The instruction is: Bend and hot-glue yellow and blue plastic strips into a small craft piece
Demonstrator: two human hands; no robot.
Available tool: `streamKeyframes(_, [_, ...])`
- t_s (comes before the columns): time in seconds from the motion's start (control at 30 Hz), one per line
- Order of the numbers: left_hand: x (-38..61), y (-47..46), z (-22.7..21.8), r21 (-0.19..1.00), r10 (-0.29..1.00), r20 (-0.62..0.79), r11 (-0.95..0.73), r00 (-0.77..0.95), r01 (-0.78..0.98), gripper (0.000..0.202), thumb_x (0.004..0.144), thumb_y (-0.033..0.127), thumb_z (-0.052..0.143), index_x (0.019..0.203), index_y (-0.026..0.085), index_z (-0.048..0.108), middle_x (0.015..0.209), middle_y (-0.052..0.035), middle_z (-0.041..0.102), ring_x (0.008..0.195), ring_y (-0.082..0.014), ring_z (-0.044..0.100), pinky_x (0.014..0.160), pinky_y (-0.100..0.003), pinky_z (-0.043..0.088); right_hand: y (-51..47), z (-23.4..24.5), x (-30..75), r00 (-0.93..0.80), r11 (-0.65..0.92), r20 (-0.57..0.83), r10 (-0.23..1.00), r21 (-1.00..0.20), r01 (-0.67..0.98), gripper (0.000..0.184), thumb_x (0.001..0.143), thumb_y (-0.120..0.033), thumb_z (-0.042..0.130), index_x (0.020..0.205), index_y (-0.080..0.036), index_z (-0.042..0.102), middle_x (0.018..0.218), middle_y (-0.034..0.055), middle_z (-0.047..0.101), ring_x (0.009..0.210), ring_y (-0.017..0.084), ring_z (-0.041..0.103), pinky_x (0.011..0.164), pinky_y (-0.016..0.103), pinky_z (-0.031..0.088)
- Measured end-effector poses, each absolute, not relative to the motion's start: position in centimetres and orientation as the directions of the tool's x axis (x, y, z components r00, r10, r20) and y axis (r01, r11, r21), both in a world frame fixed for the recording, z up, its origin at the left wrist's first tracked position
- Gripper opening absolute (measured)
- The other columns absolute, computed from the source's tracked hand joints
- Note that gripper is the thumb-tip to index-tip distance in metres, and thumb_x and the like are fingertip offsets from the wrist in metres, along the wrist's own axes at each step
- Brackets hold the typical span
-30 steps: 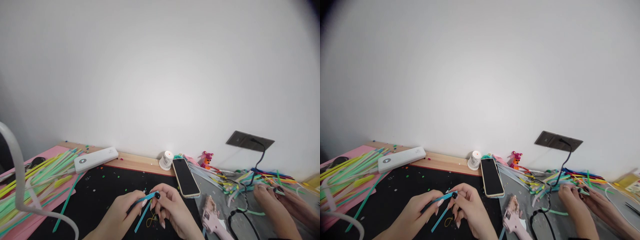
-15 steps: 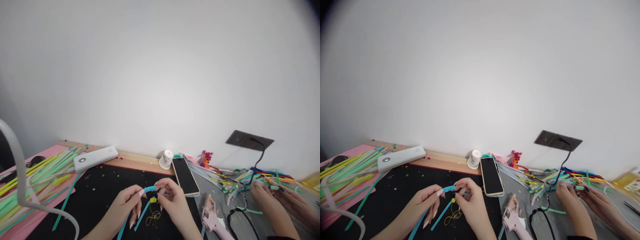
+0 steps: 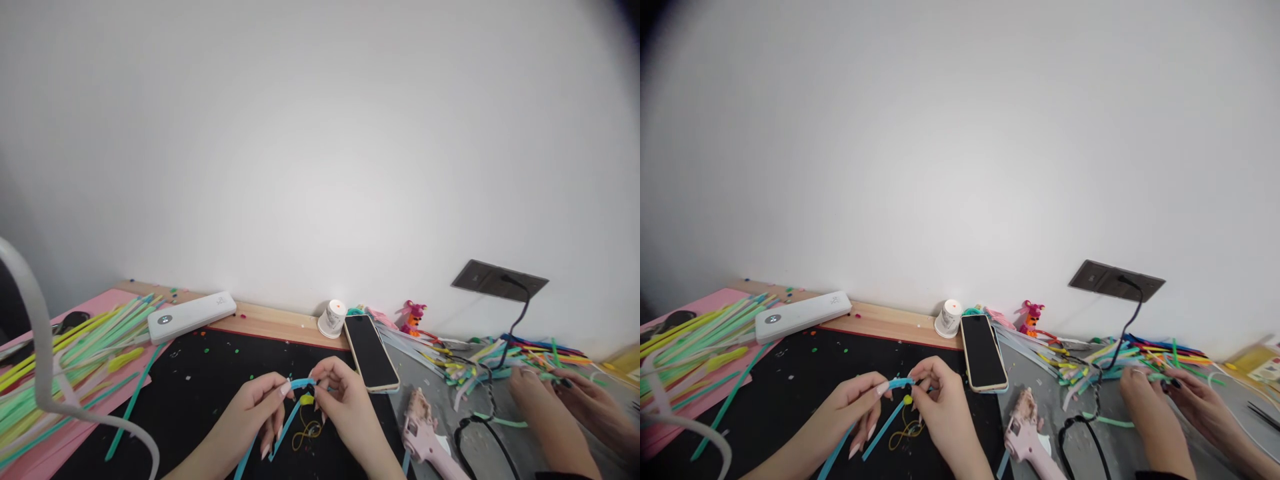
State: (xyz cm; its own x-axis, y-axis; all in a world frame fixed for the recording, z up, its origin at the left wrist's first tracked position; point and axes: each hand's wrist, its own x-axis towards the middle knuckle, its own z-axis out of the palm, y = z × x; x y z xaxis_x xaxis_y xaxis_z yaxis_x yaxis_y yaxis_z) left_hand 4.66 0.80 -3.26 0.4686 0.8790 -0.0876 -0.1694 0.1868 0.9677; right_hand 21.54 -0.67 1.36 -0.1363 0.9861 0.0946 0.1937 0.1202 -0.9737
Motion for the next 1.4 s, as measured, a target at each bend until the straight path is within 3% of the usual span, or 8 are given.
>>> streamKeyframes(0.17, [4.6, 0.9, -3.2, 0.968, 0.879, -0.097, 0.192, 0.467, -0.160, 0.035, 0.080, 0.050, 0.048, 0.076, 0.015, 0.052, 0.042, 0.0067, 0.054, 0.025, -0.0036, 0.038, 0.029, -0.012, 0.031, -0.4, 1.1, 21.6, -0.144, 0.126, 0.101, 0.984, -0.976, 0.178, 0.024, 0.069, -0.002, 0.053, 0.084, -0.019, 0.059, 0.073, -0.0022, 0.058, 0.055, 0.009, 0.049, 0.048, 0.019, 0.037])
streamKeyframes(0.4, [4.5, 0.9, -2.9, 0.969, 0.885, -0.112, 0.199, 0.453, -0.149, 0.035, 0.078, 0.051, 0.049, 0.078, 0.016, 0.051, 0.042, 0.0074, 0.053, 0.026, -0.0037, 0.038, 0.029, -0.012, 0.030, -0.4, 1.2, 21.8, -0.138, 0.123, 0.099, 0.985, -0.977, 0.176, 0.027, 0.067, 0.000, 0.054, 0.084, -0.019, 0.061, 0.075, -0.0019, 0.059, 0.056, 0.009, 0.049, 0.051, 0.019, 0.038])
streamKeyframes(1.0, [4.4, 1.0, -3.1, 0.976, 0.893, -0.101, 0.175, 0.438, -0.131, 0.034, 0.080, 0.049, 0.048, 0.078, 0.015, 0.051, 0.042, 0.0070, 0.053, 0.026, -0.0044, 0.039, 0.029, -0.013, 0.030, 0.2, 0.6, 22.3, -0.036, 0.055, 0.048, 0.998, -0.969, 0.241, 0.014, 0.073, -0.010, 0.051, 0.083, -0.016, 0.058, 0.068, -0.0003, 0.059, 0.053, 0.010, 0.052, 0.040, 0.017, 0.038])
streamKeyframes(1.1, [4.4, 0.9, -2.9, 0.984, 0.900, -0.095, 0.151, 0.426, -0.100, 0.033, 0.081, 0.048, 0.047, 0.077, 0.016, 0.051, 0.043, 0.0074, 0.051, 0.027, -0.0042, 0.037, 0.030, -0.014, 0.029, 0.2, 0.6, 22.5, -0.015, 0.040, 0.037, 0.999, -0.980, 0.194, 0.009, 0.078, -0.018, 0.051, 0.085, -0.016, 0.056, 0.069, 0.0006, 0.060, 0.049, 0.009, 0.050, 0.036, 0.015, 0.034])
streamKeyframes(1.27, [4.0, 0.1, -1.7, 0.998, 0.916, -0.010, -0.013, 0.402, 0.055, 0.032, 0.087, 0.044, 0.041, 0.080, 0.016, 0.054, 0.049, 0.0070, 0.050, 0.032, -0.0044, 0.035, 0.035, -0.015, 0.030, -0.4, 1.0, 22.0, -0.196, -0.068, -0.084, 0.977, -0.994, 0.085, 0.034, 0.086, -0.041, 0.046, 0.072, -0.013, 0.056, 0.064, 0.0031, 0.061, 0.041, 0.005, 0.045, 0.030, 0.013, 0.024])
streamKeyframes(1.4, [3.4, -0.8, 0.4, 0.930, 0.878, 0.134, -0.272, 0.460, 0.248, 0.027, 0.089, 0.035, 0.041, 0.082, 0.019, 0.060, 0.062, 0.0027, 0.056, 0.052, -0.0095, 0.050, 0.051, -0.018, 0.039, -0.8, 1.1, 21.5, -0.258, -0.109, -0.113, 0.959, -0.994, 0.031, 0.032, 0.084, -0.043, 0.051, 0.072, -0.013, 0.055, 0.061, 0.0009, 0.060, 0.037, 0.004, 0.040, 0.029, 0.013, 0.022])
